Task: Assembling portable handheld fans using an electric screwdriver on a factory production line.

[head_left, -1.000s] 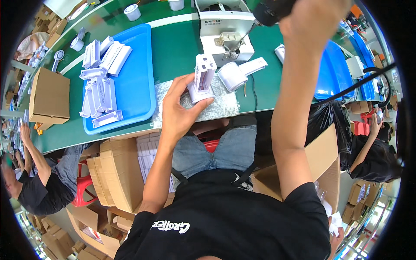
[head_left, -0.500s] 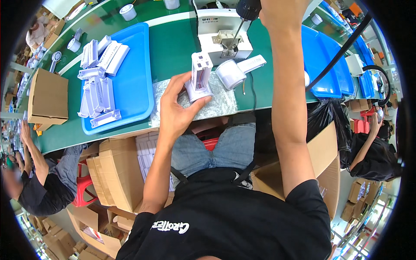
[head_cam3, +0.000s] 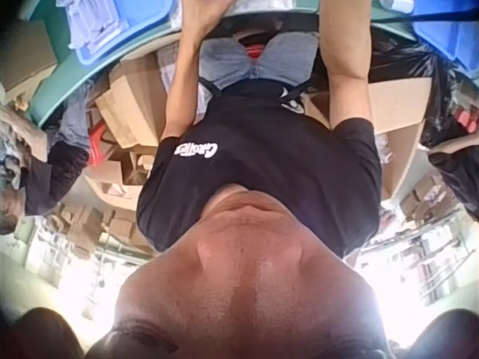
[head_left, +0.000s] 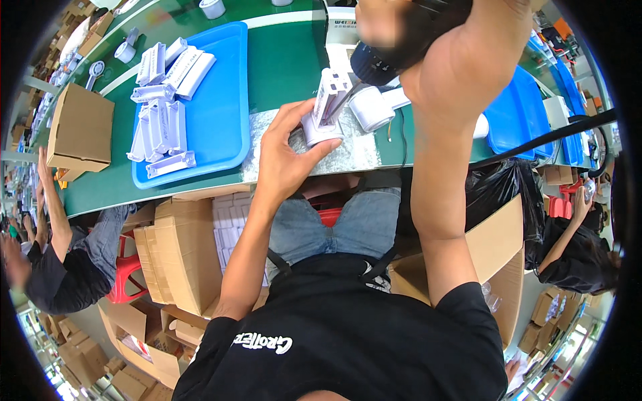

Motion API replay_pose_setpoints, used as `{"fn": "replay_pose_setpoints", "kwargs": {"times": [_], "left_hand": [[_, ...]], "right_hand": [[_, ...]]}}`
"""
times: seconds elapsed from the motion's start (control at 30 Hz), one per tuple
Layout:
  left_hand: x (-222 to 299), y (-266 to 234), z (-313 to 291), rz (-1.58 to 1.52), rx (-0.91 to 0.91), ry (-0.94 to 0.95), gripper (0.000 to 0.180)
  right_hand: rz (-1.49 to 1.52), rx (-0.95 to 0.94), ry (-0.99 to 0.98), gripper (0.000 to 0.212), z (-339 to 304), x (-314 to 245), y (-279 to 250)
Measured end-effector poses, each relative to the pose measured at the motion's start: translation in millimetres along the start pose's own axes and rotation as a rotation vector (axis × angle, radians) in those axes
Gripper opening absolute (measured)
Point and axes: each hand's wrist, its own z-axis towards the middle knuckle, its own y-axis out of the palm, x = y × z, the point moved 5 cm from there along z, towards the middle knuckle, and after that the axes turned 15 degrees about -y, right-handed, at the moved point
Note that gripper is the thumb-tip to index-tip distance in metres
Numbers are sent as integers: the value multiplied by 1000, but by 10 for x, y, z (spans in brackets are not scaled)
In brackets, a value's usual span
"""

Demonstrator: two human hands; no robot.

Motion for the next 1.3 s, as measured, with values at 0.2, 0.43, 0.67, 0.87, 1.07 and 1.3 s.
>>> {"fn": "replay_pose_setpoints", "kwargs": {"times": [0.2,0.43,0.67,0.87,1.07,1.3], "left_hand": [[-24,10,4,-9,10,2,65],[-30,5,15,-15,-4,-4,65],[-7,-6,4,-9,-10,-13,65],[-50,-8,10,-45,-14,-22,64],[7,-6,9,0,-8,-7,64],[8,-7,-11,-26,-13,17,63]], "right_hand": [[64,-36,-57,51,-94,104,-61],[109,-27,-81,50,-144,164,-33],[120,-51,-37,50,-111,156,-31],[205,59,40,43,-189,125,34],[140,-81,-64,40,-135,120,9],[224,-2,86,40,-153,147,51]]}}
